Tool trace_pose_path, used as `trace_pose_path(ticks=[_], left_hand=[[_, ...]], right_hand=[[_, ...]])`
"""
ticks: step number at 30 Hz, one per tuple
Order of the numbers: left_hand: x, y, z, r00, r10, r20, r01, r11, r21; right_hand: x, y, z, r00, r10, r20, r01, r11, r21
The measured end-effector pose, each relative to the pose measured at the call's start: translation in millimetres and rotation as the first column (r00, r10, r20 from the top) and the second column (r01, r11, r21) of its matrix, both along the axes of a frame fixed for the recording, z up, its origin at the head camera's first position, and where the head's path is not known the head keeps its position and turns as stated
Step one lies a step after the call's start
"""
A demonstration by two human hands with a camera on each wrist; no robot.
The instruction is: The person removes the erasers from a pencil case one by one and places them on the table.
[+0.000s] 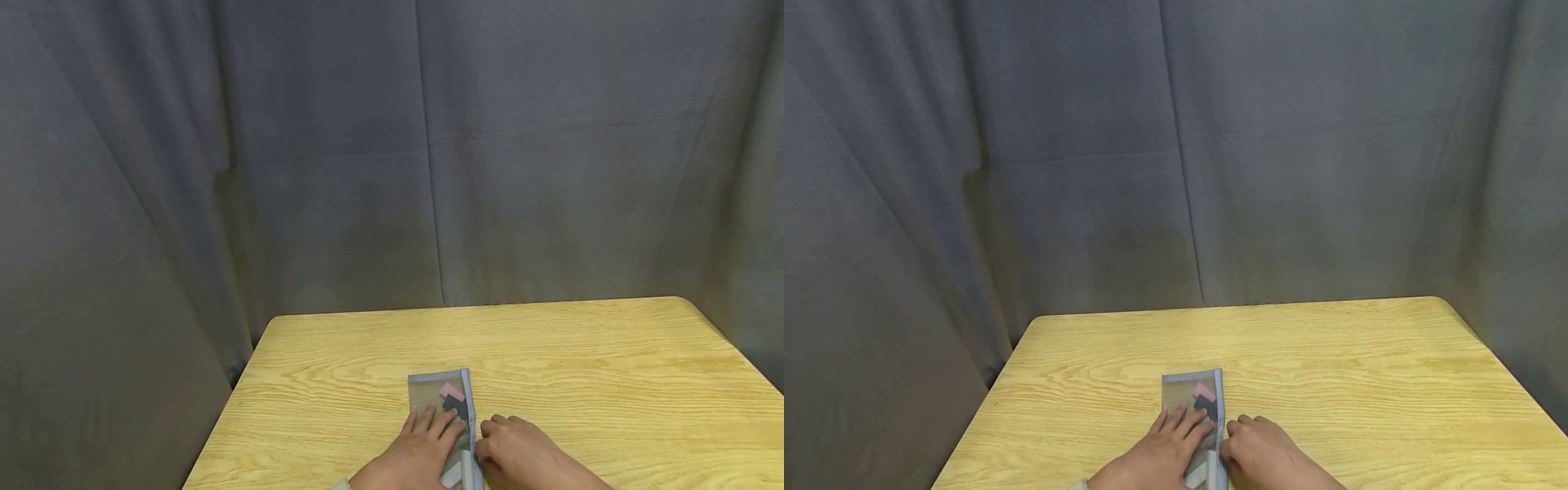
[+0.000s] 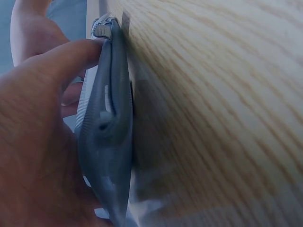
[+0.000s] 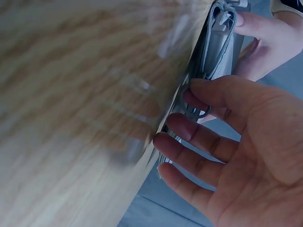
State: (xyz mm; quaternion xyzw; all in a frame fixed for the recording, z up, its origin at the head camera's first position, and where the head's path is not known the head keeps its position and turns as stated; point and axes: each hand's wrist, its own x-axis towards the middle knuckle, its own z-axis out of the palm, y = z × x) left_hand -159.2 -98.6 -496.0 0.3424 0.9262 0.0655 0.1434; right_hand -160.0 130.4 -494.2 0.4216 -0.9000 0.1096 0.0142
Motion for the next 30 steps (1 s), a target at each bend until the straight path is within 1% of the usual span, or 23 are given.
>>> trace_pose_path(ticks=[3, 8, 12, 16, 22, 30], left_hand=[[0.0, 0.3, 0.9, 1.000, 0.001, 0.011, -0.001, 1.000, -0.004], [1.0, 0.7, 1.8, 1.000, -0.005, 0.009, 0.005, 1.000, -0.029], [1.6, 1.0, 1.8, 1.000, -0.005, 0.007, 0.006, 0.999, -0.045], [1.1, 0.9, 0.5, 1.000, -0.008, 0.001, 0.008, 0.999, -0.042], [1.0, 0.3, 0.1, 1.000, -0.005, 0.005, 0.005, 0.999, -0.045], [2.0, 0.5, 2.2, 1.000, -0.007, -0.006, 0.007, 0.998, -0.065]], right_hand=[[-1.1, 0, 0.1, 1.000, -0.015, -0.001, 0.015, 1.000, -0.003], [-3.4, 0, -1.0, 0.998, -0.027, -0.061, 0.027, 1.000, -0.008], [-5.2, 1, -0.9, 0.996, -0.036, -0.084, 0.034, 0.999, -0.028], [-7.8, 1, 0.0, 0.995, -0.045, -0.088, 0.040, 0.997, -0.060], [-11.3, 1, 2.0, 0.994, -0.048, -0.096, 0.041, 0.996, -0.074], [-16.9, 2, 0.0, 0.992, -0.061, -0.114, 0.054, 0.997, -0.063]])
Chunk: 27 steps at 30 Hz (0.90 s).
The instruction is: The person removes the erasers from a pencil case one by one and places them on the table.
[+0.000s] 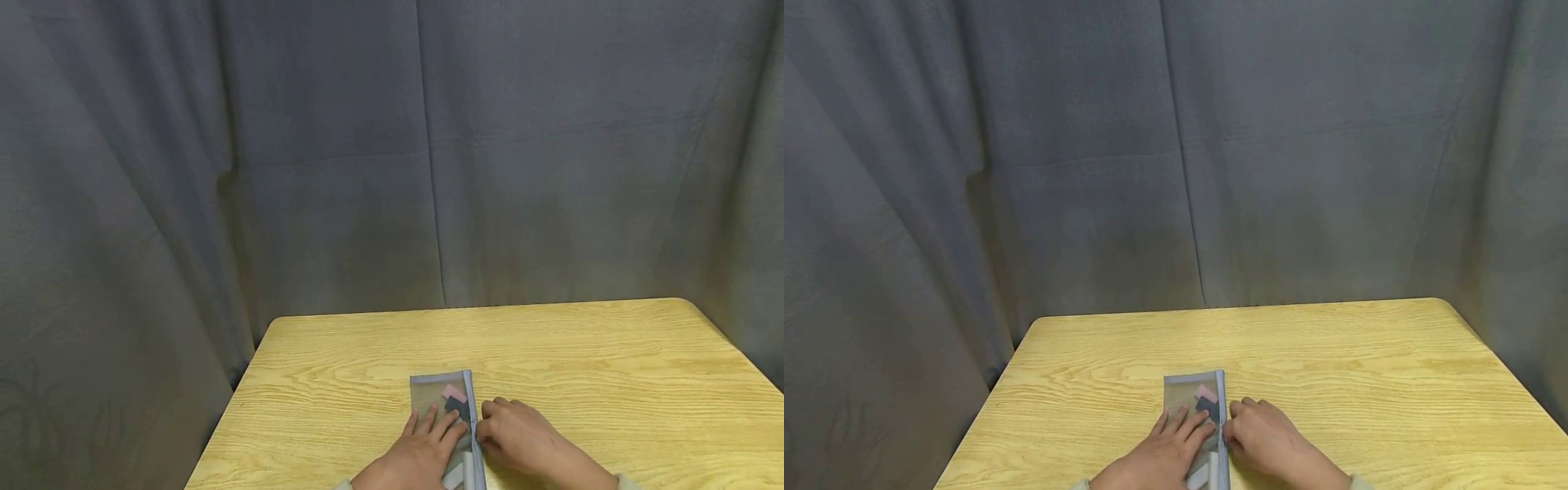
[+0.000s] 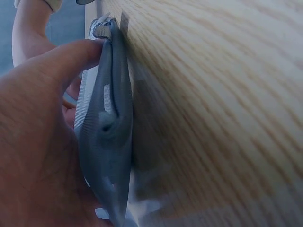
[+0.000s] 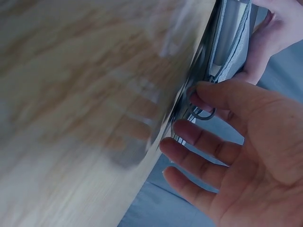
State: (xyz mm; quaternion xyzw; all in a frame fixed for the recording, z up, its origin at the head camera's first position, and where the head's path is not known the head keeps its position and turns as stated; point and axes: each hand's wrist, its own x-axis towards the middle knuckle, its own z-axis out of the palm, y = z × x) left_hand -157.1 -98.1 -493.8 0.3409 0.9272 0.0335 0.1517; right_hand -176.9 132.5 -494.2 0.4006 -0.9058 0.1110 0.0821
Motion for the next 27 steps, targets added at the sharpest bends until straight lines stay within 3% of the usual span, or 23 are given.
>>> trace_pose_path(ticks=[15, 27], left_hand=[[0.9, -1.2, -0.6, 1.000, -0.002, -0.002, 0.002, 1.000, 0.010], [-0.8, -1.6, -2.9, 1.000, -0.003, 0.012, 0.003, 1.000, 0.002]], right_hand=[[-12.9, 2, -3.2, 1.000, -0.015, 0.007, 0.016, 1.000, -0.012], [-21.9, 3, -3.2, 0.999, -0.009, -0.036, 0.008, 1.000, -0.019]])
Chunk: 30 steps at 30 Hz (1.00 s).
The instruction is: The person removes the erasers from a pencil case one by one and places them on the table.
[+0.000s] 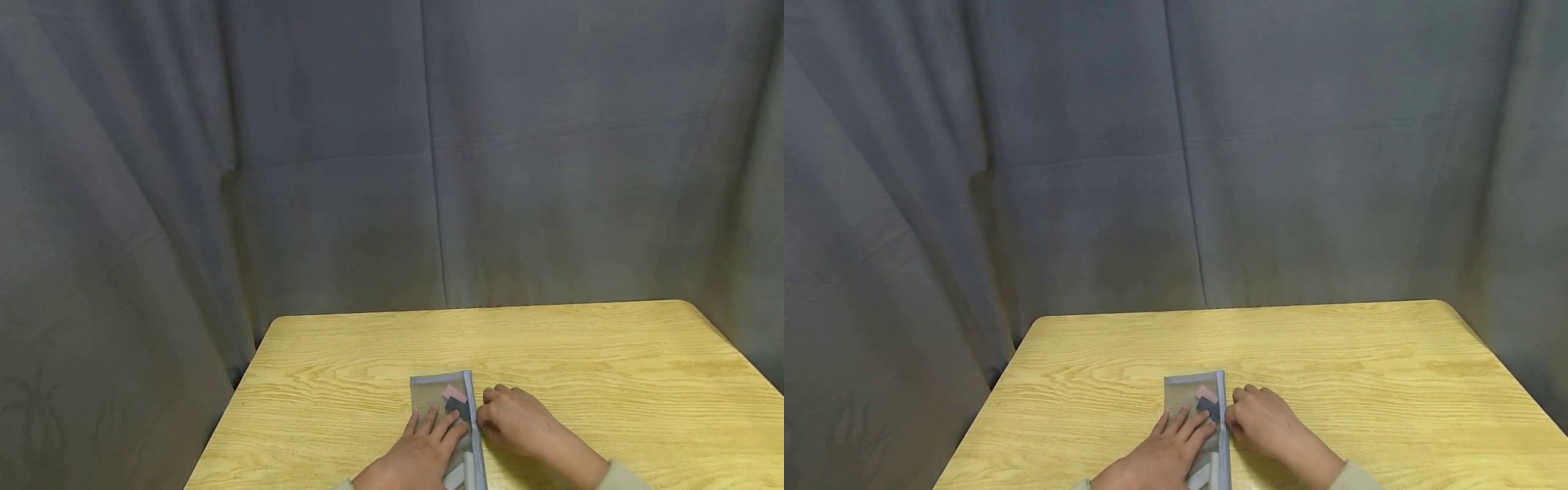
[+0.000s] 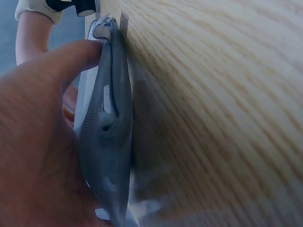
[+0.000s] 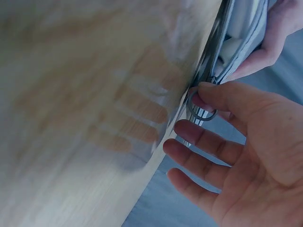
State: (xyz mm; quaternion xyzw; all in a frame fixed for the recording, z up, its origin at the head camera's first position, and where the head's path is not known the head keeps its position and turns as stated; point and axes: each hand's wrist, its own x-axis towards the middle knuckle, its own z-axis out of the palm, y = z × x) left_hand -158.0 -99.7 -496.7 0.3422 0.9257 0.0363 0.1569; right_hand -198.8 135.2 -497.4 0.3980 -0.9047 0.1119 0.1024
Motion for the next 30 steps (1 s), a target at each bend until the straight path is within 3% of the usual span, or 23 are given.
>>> trace_pose_path(ticks=[30], left_hand=[[2.0, 0.9, 1.1, 0.999, -0.020, -0.039, 0.019, 1.000, -0.016]], right_hand=[[-21.4, -1, 3.0, 0.998, -0.039, -0.041, 0.042, 0.997, 0.060]])
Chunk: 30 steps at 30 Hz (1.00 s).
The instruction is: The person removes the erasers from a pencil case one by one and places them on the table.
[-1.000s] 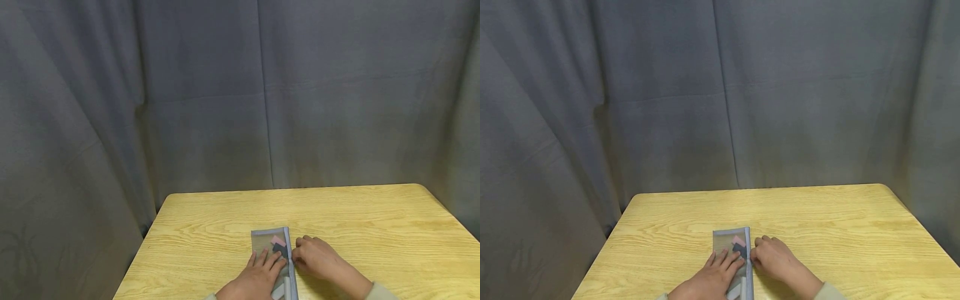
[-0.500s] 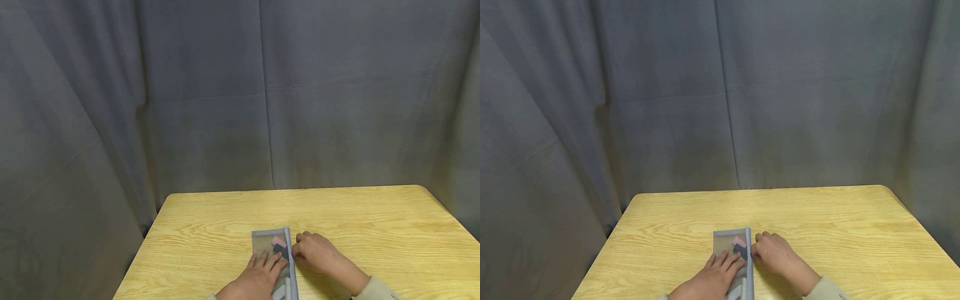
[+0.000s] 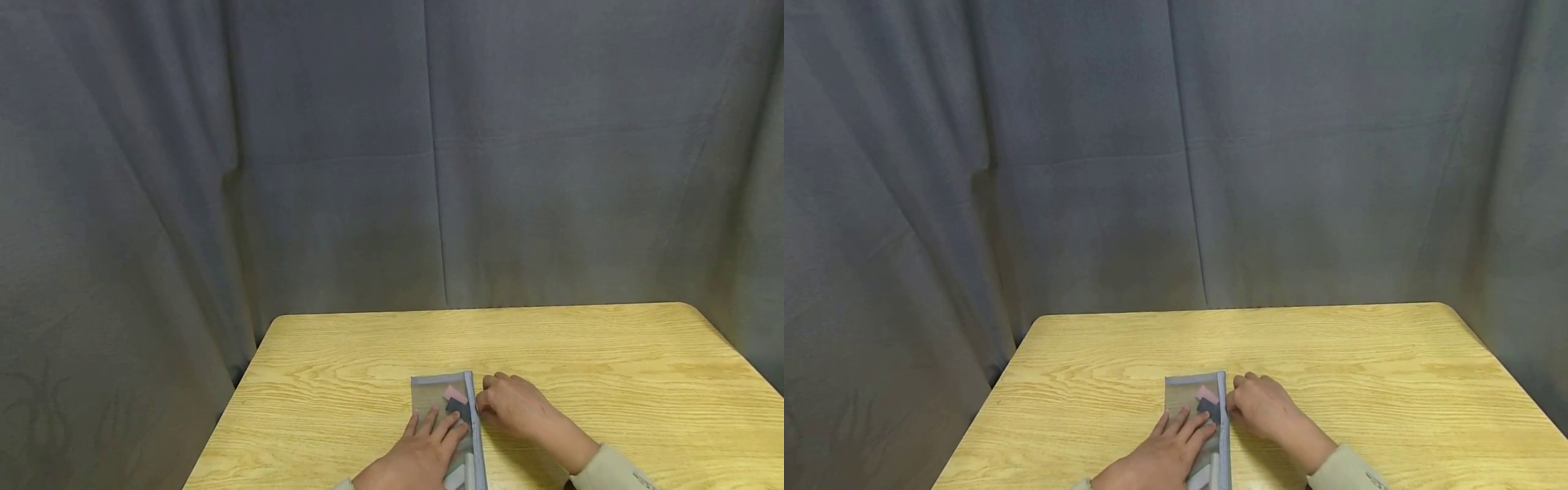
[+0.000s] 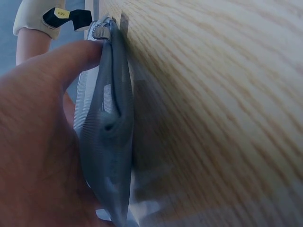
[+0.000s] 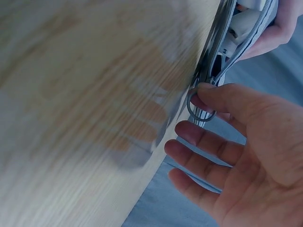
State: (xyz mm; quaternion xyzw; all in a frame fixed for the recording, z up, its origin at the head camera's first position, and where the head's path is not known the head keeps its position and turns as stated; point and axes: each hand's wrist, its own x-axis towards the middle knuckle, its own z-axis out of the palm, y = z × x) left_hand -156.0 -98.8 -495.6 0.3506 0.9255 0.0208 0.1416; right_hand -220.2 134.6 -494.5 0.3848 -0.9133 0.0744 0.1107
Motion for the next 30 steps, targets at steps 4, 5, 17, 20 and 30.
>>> trace_pose_path(ticks=[4, 5, 17, 20, 30], left_hand=[[-0.5, 0.4, -0.5, 1.000, -0.001, -0.004, 0.002, 1.000, 0.007], [-0.6, 0.5, -0.8, 1.000, -0.001, -0.004, 0.001, 1.000, 0.008], [0.3, 0.6, 0.1, 1.000, 0.003, -0.002, -0.003, 1.000, 0.001], [0.5, 0.5, 0.7, 1.000, 0.004, 0.003, -0.004, 1.000, 0.006], [-0.4, -1.8, -1.4, 1.000, -0.012, 0.002, 0.012, 1.000, 0.026]], right_hand=[[-3.2, 0, 0.2, 1.000, -0.001, -0.006, 0.001, 1.000, 0.009], [-3.9, -1, 0.3, 1.000, -0.001, -0.004, 0.001, 1.000, 0.010], [-9.4, -1, 1.0, 1.000, -0.003, 0.020, 0.004, 1.000, -0.011], [-10.3, -2, 0.6, 1.000, -0.016, 0.018, 0.016, 1.000, 0.002], [-13.4, -2, 1.8, 0.999, -0.029, 0.030, 0.029, 0.999, 0.016]])
